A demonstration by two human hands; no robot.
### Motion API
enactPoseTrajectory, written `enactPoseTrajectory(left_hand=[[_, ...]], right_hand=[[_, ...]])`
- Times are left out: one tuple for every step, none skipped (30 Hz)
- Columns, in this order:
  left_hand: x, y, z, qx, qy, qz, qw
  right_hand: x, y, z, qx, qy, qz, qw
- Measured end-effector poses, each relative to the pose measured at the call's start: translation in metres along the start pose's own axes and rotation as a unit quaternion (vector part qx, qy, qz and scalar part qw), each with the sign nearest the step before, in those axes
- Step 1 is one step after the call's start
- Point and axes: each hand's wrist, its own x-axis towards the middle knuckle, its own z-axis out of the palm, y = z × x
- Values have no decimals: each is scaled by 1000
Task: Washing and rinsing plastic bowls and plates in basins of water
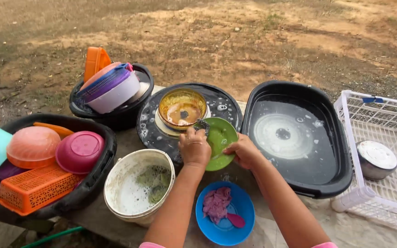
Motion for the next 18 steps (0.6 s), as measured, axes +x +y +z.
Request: enactPoseTrajectory(left_hand=[[-15, 8, 10, -16, 43, 42, 998], [-16, 19, 17, -33, 99, 89, 991], [-21, 23, 10, -33, 107, 91, 989], [-29, 24, 5, -39, 73, 93, 992], [-37, 25, 1, -44, 40, 94, 994], [-20, 18, 2, -44, 30, 90, 995], [-3, 9, 4, -29, 47, 57, 997], [17, 0, 7, -13, 68, 23, 997], [-3, 4, 5, -13, 61, 18, 998], [-11, 10, 1, -15, 45, 18, 999], [-18, 17, -4, -17, 28, 18, 999], [-31, 16, -8, -17, 35, 21, 999], [-42, 16, -11, -19, 44, 46, 998], [-58, 14, -12, -21, 47, 71, 996], [-30, 7, -6, -20, 48, 75, 996], [-16, -3, 1, 5, 97, 58, 994], [-3, -15, 8, 30, 145, 42, 988], [-14, -14, 18, 31, 138, 38, 989]], right_hand=[[13, 17, -12, -19, -6, 7, 1000], [36, 22, -21, -37, -16, -1, 999], [38, 21, -20, -38, -18, -9, 999], [38, 25, -20, -36, -4, -15, 999], [38, 31, -20, -34, 11, -20, 999], [17, 14, -7, -34, 14, -10, 999], [-3, -4, 6, -37, 11, -23, 999], [-20, -24, 21, -41, 5, -37, 998], [-15, -5, 12, -43, 5, -29, 999], [-2, 5, 7, -33, 20, -41, 998], [11, 14, 2, -22, 36, -54, 998], [10, 14, 3, -20, 34, -61, 997], [10, 15, 4, -50, 46, -84, 994], [6, 20, 2, -78, 63, -104, 990], [3, 5, 12, -76, 65, -107, 989], [-10, 0, 19, -53, 62, -107, 991], [-23, -4, 28, -30, 60, -107, 992], [-14, 13, 21, -31, 60, -99, 993]])
